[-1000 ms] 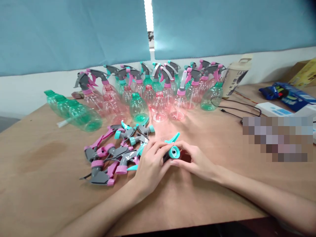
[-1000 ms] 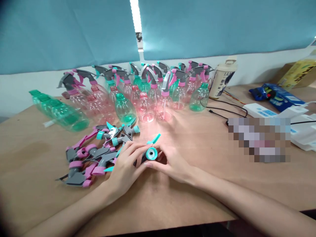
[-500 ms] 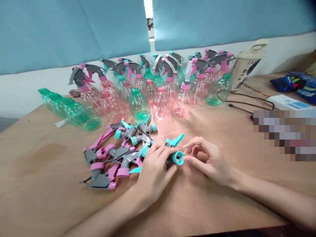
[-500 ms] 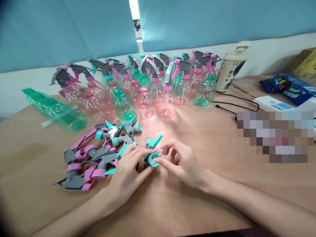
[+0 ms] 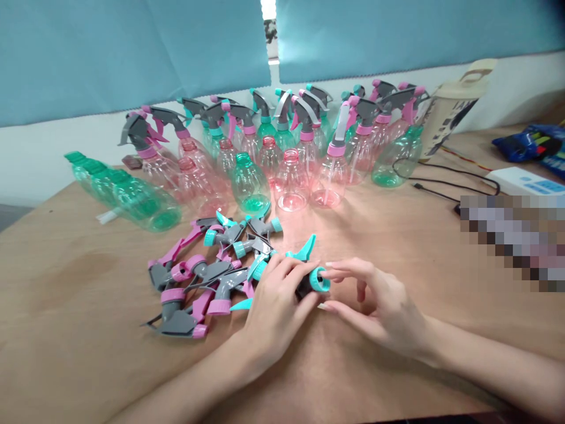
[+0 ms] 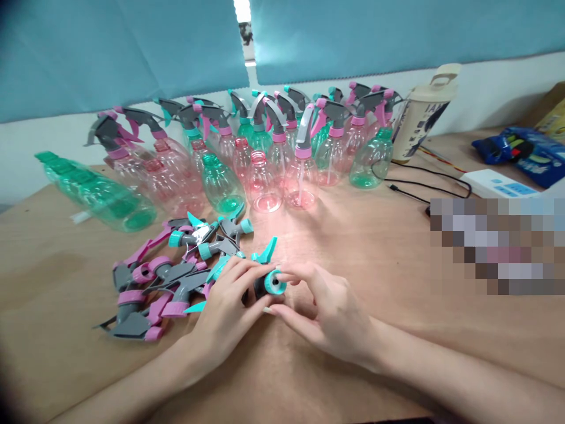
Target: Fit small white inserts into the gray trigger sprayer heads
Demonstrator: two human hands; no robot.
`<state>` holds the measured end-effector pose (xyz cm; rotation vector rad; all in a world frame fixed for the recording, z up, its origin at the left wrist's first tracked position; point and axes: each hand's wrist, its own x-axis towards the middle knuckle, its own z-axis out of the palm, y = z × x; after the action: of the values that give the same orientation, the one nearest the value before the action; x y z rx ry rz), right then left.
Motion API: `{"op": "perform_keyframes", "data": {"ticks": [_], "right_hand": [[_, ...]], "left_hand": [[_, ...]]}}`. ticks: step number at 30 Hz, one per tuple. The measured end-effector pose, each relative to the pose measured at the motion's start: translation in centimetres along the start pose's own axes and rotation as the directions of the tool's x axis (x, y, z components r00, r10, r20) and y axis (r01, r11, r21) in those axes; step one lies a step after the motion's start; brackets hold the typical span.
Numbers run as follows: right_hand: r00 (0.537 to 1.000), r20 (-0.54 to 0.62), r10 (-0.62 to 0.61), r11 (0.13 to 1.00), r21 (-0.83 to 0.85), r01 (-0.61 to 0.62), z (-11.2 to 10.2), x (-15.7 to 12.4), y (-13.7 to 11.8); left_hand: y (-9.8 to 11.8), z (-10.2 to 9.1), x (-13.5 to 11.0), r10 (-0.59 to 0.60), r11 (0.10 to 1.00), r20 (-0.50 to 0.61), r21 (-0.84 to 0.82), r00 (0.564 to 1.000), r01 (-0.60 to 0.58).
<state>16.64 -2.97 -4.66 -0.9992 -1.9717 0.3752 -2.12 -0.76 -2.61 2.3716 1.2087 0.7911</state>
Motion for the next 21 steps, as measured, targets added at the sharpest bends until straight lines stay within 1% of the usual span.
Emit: {"op": "perform_keyframes", "data": {"ticks": [4, 12, 15, 17, 21], "right_hand": [[0.999, -0.002, 0.034, 0.999, -0.001, -0.034, 0.02, -0.01, -0.12], [0.992, 0.072, 0.102, 0.968, 0.222, -0.116, -0.09, 0.35, 0.18], [0.99, 0.108, 0.088, 0.951, 0.286, -0.115, -0.24, 0.41, 0.25], [0.991, 0.107, 0.074, 0.964, 0.247, -0.099, -0.28, 0.42, 0.21], [0.997, 0.015, 0.08, 0.997, -0.003, -0.08, -0.15, 0.4, -0.03]], "left_hand": [[-0.11, 0.13, -0.11, 0.009, 1.0, 0.017, -0.013, 1.0, -0.009], [-0.66, 0.21, -0.32, 0.121, 0.992, 0.02, -0.018, 0.992, -0.121], [-0.76, 0.2, -0.43, 0.12, 0.993, 0.035, -0.023, 0.992, -0.119], [-0.7, 0.14, -0.43, 0.107, 0.994, 0.05, -0.029, 0.993, -0.105], [-0.36, -0.01, -0.35, 0.081, 0.996, 0.066, -0.032, 0.995, -0.079]]}}
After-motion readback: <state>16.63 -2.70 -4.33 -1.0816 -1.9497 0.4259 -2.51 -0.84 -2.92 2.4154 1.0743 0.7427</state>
